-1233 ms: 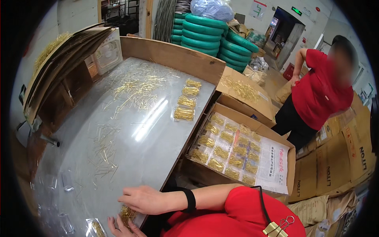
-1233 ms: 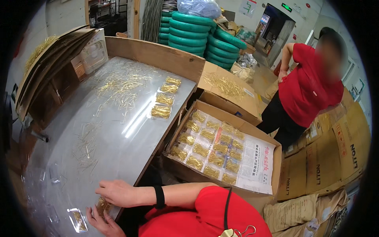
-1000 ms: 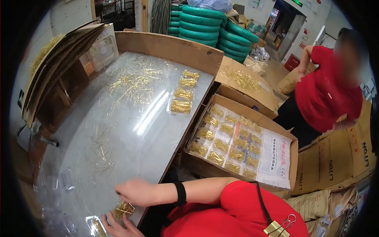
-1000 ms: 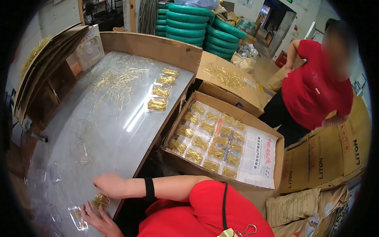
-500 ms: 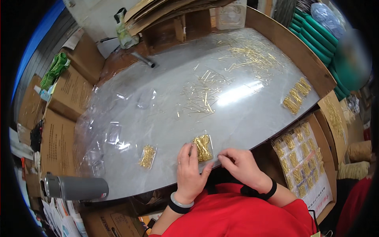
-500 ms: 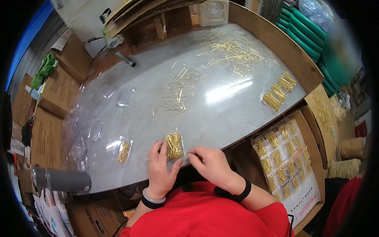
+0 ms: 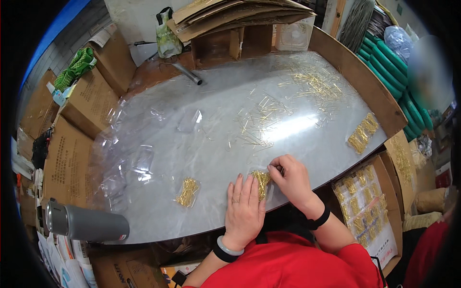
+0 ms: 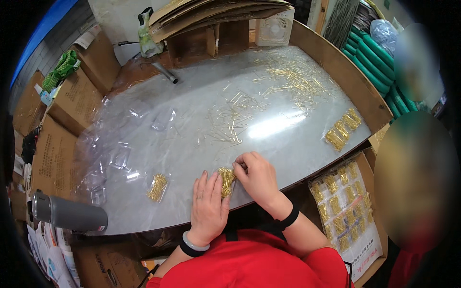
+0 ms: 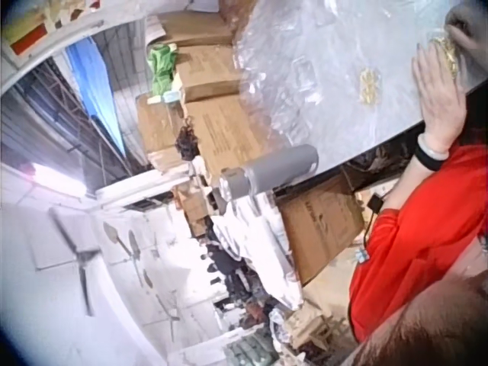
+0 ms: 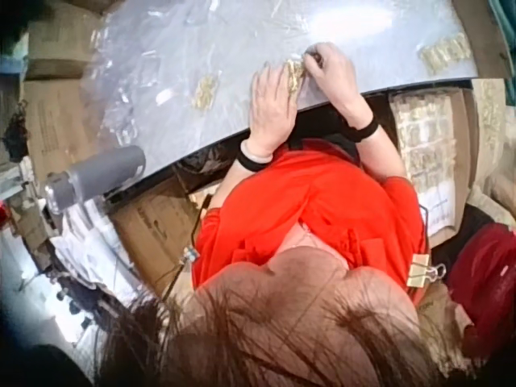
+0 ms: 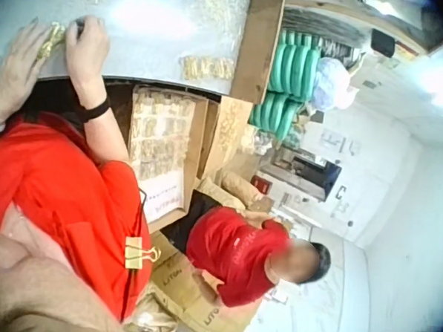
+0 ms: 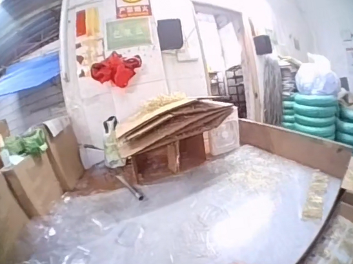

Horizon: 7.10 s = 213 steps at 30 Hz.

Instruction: Sorting and putting small gold-colored metal parts into individual plastic bags.

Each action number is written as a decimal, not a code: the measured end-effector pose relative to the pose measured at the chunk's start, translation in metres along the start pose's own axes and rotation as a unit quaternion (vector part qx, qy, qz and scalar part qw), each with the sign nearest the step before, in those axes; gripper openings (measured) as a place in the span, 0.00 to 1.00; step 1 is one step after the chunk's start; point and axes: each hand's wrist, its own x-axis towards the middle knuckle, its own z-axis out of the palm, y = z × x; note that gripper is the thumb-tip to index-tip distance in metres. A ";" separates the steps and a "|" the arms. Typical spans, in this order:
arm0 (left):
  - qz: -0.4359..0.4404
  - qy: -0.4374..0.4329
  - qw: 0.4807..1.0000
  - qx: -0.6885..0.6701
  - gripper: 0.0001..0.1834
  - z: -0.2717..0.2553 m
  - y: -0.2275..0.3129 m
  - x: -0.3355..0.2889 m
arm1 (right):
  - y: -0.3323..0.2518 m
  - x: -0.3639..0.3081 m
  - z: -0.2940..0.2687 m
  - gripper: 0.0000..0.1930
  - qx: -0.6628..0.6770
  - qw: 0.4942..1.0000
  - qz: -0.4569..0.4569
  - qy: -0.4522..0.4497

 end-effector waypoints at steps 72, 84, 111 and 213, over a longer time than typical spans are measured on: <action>0.124 0.086 0.968 0.198 0.26 0.014 0.001 -0.033 | 0.047 -0.059 0.010 0.29 -0.190 0.966 -0.061 0.163; 0.097 0.034 0.977 0.189 0.30 0.002 0.015 -0.028 | 0.047 -0.043 0.010 0.30 -0.207 0.968 -0.027 0.137; 0.107 -0.016 0.992 0.057 0.44 0.030 0.005 0.006 | 0.036 -0.048 0.044 0.34 -0.159 0.980 -0.079 0.088; 0.053 -0.069 0.992 -0.094 0.48 0.030 0.010 0.011 | 0.012 -0.067 -0.016 0.38 -0.253 0.961 -0.085 0.069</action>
